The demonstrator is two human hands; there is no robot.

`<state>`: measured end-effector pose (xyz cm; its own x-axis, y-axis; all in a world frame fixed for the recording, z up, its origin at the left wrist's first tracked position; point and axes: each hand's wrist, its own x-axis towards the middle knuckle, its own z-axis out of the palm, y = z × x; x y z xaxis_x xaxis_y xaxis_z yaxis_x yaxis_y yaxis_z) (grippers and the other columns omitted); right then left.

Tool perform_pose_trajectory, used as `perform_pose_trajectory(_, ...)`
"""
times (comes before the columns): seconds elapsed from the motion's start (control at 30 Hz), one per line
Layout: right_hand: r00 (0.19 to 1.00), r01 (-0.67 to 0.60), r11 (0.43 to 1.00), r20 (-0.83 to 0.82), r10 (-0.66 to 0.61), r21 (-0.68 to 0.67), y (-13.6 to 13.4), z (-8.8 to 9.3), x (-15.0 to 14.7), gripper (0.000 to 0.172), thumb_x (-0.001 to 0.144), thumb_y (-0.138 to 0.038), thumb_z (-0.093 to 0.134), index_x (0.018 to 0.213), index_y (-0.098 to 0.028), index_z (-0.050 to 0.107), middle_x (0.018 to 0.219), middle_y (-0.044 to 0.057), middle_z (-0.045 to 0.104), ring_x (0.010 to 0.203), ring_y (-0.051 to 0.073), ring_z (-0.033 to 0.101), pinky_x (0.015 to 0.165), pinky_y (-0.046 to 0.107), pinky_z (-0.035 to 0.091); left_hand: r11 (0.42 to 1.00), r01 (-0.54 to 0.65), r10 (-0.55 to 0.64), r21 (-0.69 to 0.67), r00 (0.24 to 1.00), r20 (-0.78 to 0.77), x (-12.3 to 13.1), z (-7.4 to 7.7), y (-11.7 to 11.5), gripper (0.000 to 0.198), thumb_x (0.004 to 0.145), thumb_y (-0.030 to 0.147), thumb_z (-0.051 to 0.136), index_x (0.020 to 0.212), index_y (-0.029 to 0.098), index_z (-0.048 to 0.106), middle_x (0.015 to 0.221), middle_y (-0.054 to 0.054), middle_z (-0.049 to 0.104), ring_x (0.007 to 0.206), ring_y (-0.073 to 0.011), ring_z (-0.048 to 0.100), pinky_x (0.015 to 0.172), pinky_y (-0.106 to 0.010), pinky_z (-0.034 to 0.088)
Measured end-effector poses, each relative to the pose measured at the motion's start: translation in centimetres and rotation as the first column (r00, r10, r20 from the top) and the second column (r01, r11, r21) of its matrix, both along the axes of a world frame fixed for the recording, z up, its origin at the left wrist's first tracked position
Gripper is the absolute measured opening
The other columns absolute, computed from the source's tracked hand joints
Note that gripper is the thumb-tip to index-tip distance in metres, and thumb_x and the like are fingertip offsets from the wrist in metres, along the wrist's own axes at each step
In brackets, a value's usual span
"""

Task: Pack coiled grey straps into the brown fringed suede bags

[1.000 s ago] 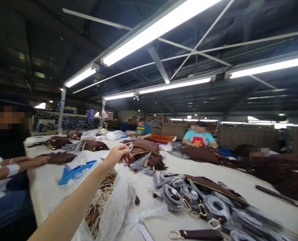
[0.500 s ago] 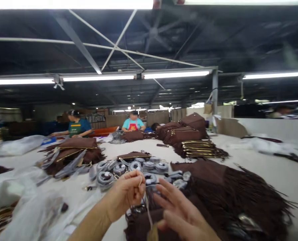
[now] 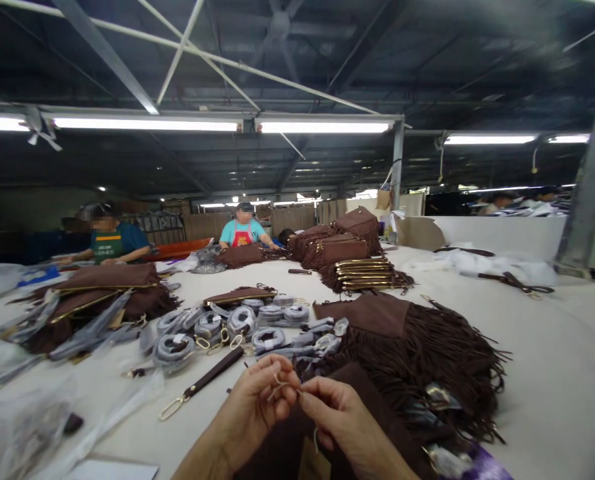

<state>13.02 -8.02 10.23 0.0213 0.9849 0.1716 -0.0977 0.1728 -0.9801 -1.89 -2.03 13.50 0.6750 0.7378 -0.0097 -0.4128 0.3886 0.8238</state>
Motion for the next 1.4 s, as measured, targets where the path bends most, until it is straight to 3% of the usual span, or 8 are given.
perform_pose_trajectory(0.2, 0.980, 0.155, 0.983, 0.110, -0.165, 0.097, 0.8, -0.4, 1.0, 0.049, 0.074, -0.064, 0.070, 0.071, -0.016, 0.075, 0.068, 0.002, 0.063, 0.068, 0.019, 0.052, 0.063, 0.027, 0.038, 1.000, -0.001, 0.001, -0.011, 0.999, -0.032, 0.2, -1.8, 1.5, 0.024, 0.078, 0.032, 0.074, 0.088, 0.012, 0.065, 0.079, -0.007, 0.069, 0.066, -0.0119, 0.065, 0.053, -0.016, 0.048)
perform_pose_trajectory(0.5, 0.939, 0.193, 0.975, 0.268, -0.217, 0.112, -1.4, 0.2, 3.3, 0.029, 0.082, -0.043, 0.064, 0.070, -0.016, 0.066, 0.064, -0.002, 0.051, 0.062, 0.014, 0.043, 0.057, 0.025, 0.032, 0.999, 0.041, -0.044, -0.025, 0.991, -0.124, 0.5, -1.4, 1.2, 0.026, 0.075, 0.035, 0.076, 0.085, 0.013, 0.067, 0.078, -0.006, 0.070, 0.065, -0.0122, 0.065, 0.059, -0.018, 0.051)
perform_pose_trajectory(0.67, 0.952, 0.306, 0.951, 0.017, -0.307, 0.045, -6.8, 1.7, 9.9, 0.036, 0.080, -0.052, 0.071, 0.077, -0.019, 0.058, 0.057, -0.008, 0.035, 0.050, 0.010, 0.028, 0.048, 0.023, 0.023, 0.971, 0.147, -0.094, 0.191, 0.961, -0.261, 0.8, -0.2, -0.4, 0.029, 0.075, 0.042, 0.074, 0.084, 0.016, 0.067, 0.077, -0.006, 0.069, 0.063, -0.0151, 0.061, 0.054, -0.022, 0.046)
perform_pose_trajectory(0.77, 0.888, 0.449, 0.890, 0.077, -0.454, 0.080, -10.9, 2.1, 13.7, 0.035, 0.079, -0.052, 0.073, 0.078, -0.019, 0.061, 0.064, -0.003, 0.046, 0.058, 0.013, 0.038, 0.055, 0.025, 0.032, 0.822, 0.323, -0.053, 0.469, 0.863, -0.502, 2.6, -0.3, -2.5, 0.023, 0.081, 0.043, 0.064, 0.080, 0.021, 0.068, 0.076, -0.006, 0.068, 0.068, -0.0193, 0.060, 0.059, -0.027, 0.045)
perform_pose_trajectory(0.87, 0.845, 0.495, 0.865, 0.183, -0.502, 0.083, -14.1, 1.8, 15.4, 0.035, 0.081, -0.053, 0.072, 0.080, -0.019, 0.064, 0.076, 0.001, 0.055, 0.072, 0.017, 0.047, 0.067, 0.027, 0.038, 0.518, 0.474, 0.162, 0.712, 0.763, -0.626, 5.6, -1.7, -5.2, 0.010, 0.076, 0.027, 0.065, 0.084, 0.026, 0.070, 0.096, -0.010, 0.069, 0.091, -0.0291, 0.060, 0.083, -0.040, 0.043)
perform_pose_trajectory(0.97, 0.878, 0.475, 0.877, 0.109, -0.467, -0.067, -15.6, 0.5, 14.9, 0.040, 0.081, -0.058, 0.071, 0.081, -0.019, 0.062, 0.064, -0.003, 0.051, 0.060, 0.014, 0.042, 0.058, 0.025, 0.034, 0.311, 0.564, 0.298, 0.765, 0.706, -0.642, 8.7, -4.2, -6.7, 0.043, 0.064, 0.013, 0.066, 0.106, 0.021, 0.070, 0.130, -0.020, 0.058, 0.122, -0.0433, 0.046, 0.104, -0.057, 0.027)
perform_pose_trajectory(1.17, 0.889, 0.429, 0.893, 0.236, -0.392, -0.134, -15.0, -2.8, 13.0, 0.044, 0.081, -0.063, 0.064, 0.078, -0.020, 0.057, 0.061, -0.005, 0.041, 0.052, 0.011, 0.035, 0.048, 0.023, 0.025, 0.284, 0.552, 0.316, 0.784, 0.718, -0.620, 9.3, -8.9, -5.0, 0.052, 0.074, 0.008, 0.049, 0.123, 0.018, 0.063, 0.139, -0.022, 0.051, 0.133, -0.0401, 0.040, 0.111, -0.058, 0.022)
perform_pose_trajectory(1.4, 0.789, 0.211, 0.959, 0.545, -0.281, 0.189, -13.1, -2.6, 10.8, 0.021, 0.094, -0.033, 0.053, 0.080, -0.022, 0.064, 0.112, 0.008, 0.061, 0.104, 0.025, 0.056, 0.089, 0.034, 0.041, 0.277, 0.493, 0.425, 0.825, 0.707, -0.565, 4.2, -8.0, -2.7, 0.040, 0.074, 0.007, 0.047, 0.100, 0.029, 0.068, 0.114, -0.008, 0.070, 0.105, -0.0271, 0.062, 0.093, -0.036, 0.044)
